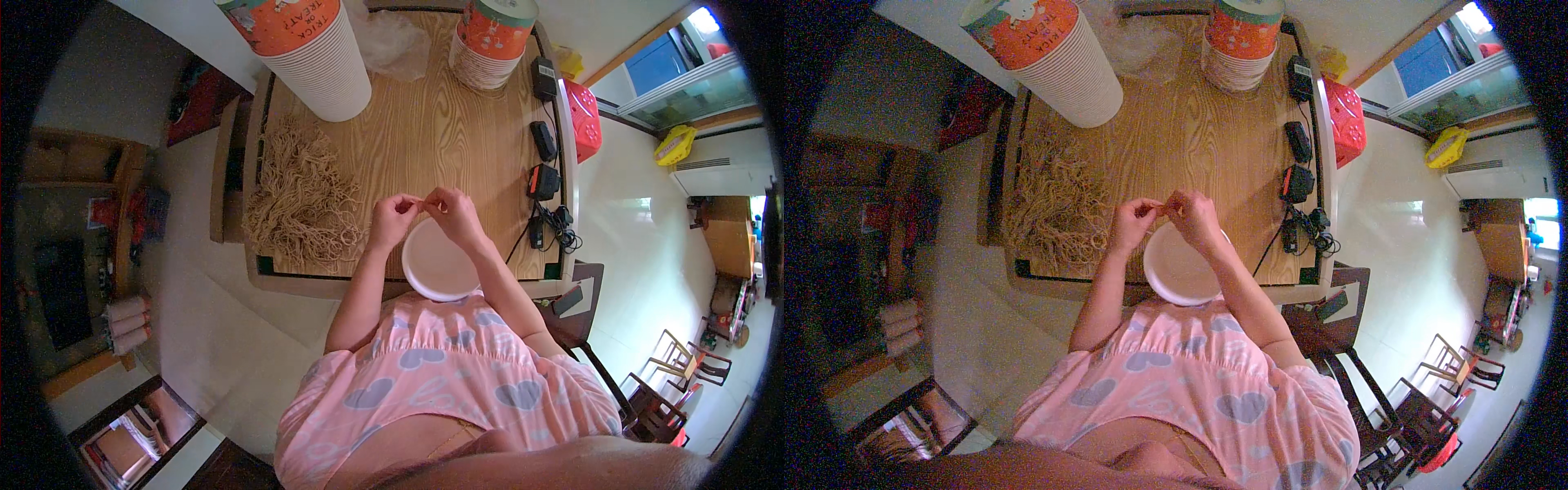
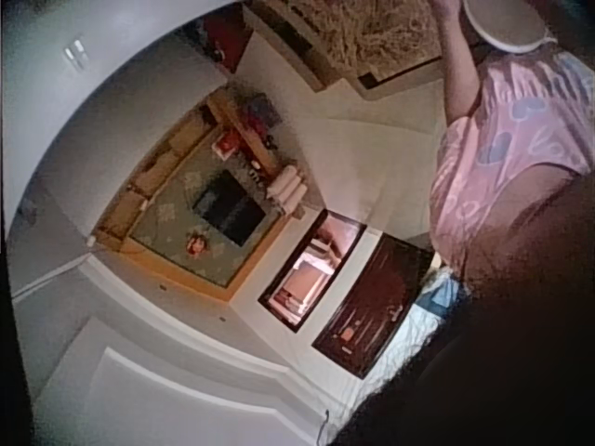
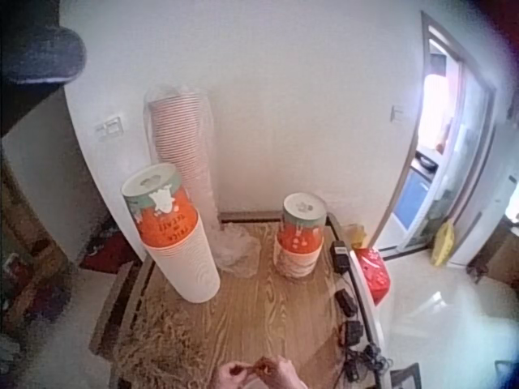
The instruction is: Unravelling a tangled mass of brown packaging filler and placing individual strands into a paper cup.
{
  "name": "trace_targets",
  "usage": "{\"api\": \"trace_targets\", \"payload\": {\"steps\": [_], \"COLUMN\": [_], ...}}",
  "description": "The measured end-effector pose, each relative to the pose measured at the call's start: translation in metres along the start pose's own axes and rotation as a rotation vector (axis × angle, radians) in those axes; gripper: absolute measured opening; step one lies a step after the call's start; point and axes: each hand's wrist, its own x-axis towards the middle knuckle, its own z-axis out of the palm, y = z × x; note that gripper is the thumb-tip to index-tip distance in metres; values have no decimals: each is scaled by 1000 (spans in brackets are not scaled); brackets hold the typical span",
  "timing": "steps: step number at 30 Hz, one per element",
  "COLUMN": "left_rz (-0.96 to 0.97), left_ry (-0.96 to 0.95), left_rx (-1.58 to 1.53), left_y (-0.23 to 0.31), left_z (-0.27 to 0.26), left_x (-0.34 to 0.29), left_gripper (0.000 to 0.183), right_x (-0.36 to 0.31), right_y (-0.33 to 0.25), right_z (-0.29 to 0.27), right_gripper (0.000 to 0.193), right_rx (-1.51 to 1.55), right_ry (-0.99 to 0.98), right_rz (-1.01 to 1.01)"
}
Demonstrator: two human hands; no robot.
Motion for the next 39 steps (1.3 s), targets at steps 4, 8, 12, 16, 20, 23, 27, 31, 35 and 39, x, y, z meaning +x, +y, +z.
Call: {"api": "trace_targets", "payload": {"steps": [4, 8, 12, 16, 20, 23, 27, 31, 35, 39], "left_rz": [65, -20, -67, -39, -61, -100, -160, -119, -92, 135], "left_ry": [22, 4, 77, 59, 54, 39, -27, 16, 55, 230], "left_rx": [174, 63, 5, -61, -141, -179, -214, -141, -103, 111], "left_y": [-11, -22, -17, -8, 0, 3, 0, -5, -5, -4], "left_z": [-3, -11, -27, -25, -17, -14, -11, -7, -4, 6], "left_x": [3, 7, 6, 7, 4, 1, 3, 6, 9, 11], "left_gripper": [9, 8, 10, 10, 14, 15, 14, 13, 12, 10], "right_x": [-1, -1, 1, 4, 7, 7, 6, 6, 5, 6], "right_y": [0, 4, 4, 7, 7, 2, 4, -7, 3, 6], "right_z": [1, 2, -7, -5, 1, 0, 3, 2, 6, 7], "right_gripper": [10, 11, 11, 11, 8, 9, 10, 9, 8, 7], "right_rx": [-68, -58, -31, 13, 55, 78, 99, 134, 61, -40], "right_ry": [25, 67, 27, -17, 11, 33, 42, 2, 10, 56], "right_rz": [-50, -113, 9, 59, 90, 78, 87, 39, 73, -52]}}
